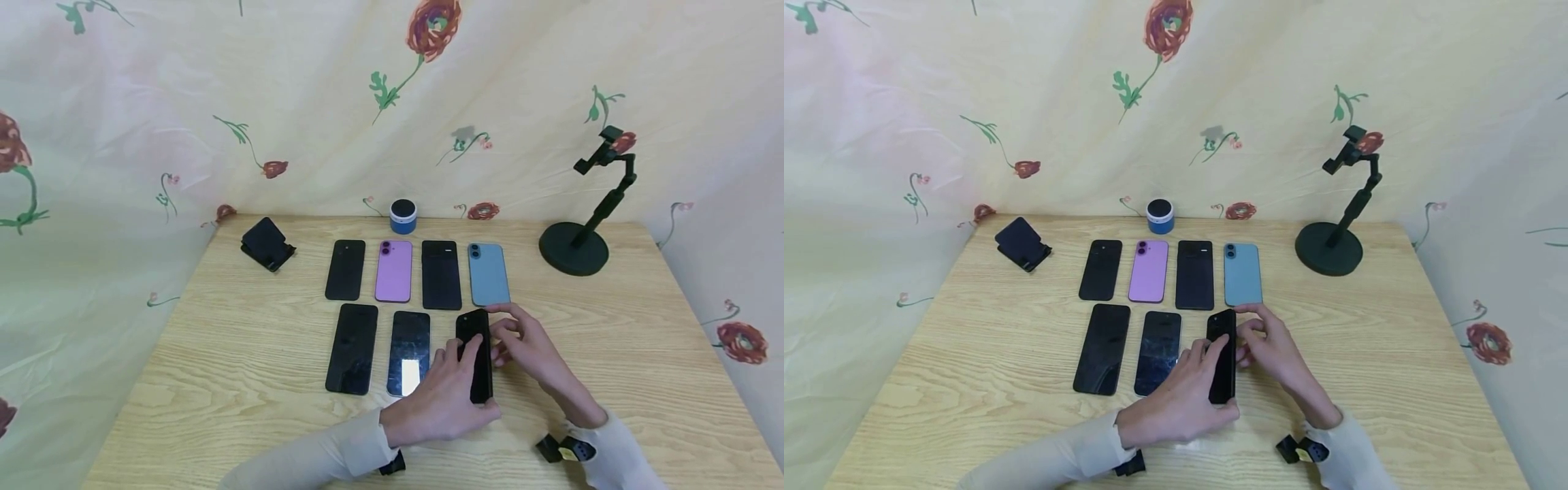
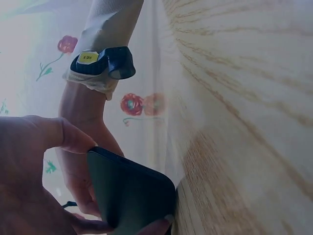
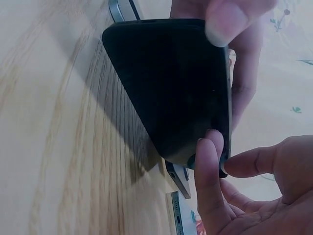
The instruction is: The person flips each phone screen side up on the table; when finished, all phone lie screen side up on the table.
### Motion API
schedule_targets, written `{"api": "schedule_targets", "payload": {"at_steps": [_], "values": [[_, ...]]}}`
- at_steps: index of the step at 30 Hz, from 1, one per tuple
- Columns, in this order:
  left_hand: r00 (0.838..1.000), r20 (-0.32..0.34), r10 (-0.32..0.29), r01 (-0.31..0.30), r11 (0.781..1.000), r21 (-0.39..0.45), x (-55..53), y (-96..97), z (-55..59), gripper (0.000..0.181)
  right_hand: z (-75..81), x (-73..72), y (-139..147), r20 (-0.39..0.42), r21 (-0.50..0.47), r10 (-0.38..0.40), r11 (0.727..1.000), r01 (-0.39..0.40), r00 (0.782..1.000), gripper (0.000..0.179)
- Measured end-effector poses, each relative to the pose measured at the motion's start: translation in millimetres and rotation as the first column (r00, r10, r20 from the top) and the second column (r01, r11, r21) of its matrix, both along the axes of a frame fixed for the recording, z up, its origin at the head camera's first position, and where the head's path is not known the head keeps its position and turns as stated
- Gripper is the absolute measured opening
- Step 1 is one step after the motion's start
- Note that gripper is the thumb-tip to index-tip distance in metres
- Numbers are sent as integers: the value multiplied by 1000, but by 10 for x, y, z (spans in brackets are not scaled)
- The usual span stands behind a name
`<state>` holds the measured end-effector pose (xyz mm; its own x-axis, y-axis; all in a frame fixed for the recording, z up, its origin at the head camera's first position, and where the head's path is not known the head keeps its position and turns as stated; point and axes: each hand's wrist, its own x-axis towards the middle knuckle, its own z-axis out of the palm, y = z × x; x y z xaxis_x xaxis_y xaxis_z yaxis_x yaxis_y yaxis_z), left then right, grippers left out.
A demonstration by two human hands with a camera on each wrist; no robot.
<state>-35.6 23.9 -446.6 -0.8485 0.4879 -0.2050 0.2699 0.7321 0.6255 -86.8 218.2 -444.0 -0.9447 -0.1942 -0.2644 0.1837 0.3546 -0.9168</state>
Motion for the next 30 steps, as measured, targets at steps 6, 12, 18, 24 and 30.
{"api": "schedule_targets", "payload": {"at_steps": [6, 12, 18, 24, 30], "values": [[999, 53, 8, -13, 995, 95, -31, -57, 15, 97, 6, 15, -23, -1, -25, 40, 999, -40, 999, 46], [999, 43, 8, -16, 984, 177, -56, -90, 13, 97, -28, 30, -48, 2, -39, 84, 996, -84, 996, 46], [996, 86, 4, -32, 949, 315, -72, -142, -1, 94, -64, 36, -68, 13, -21, 102, 995, -102, 995, 47], [987, 161, 10, -74, 915, 397, -84, -202, 3, 98, -115, 73, -72, 17, 22, 146, 989, -146, 989, 49], [974, 225, 6, -108, 889, 444, -96, -254, -17, 100, -125, 82, -81, 15, 67, 150, 986, -151, 989, 51]]}}
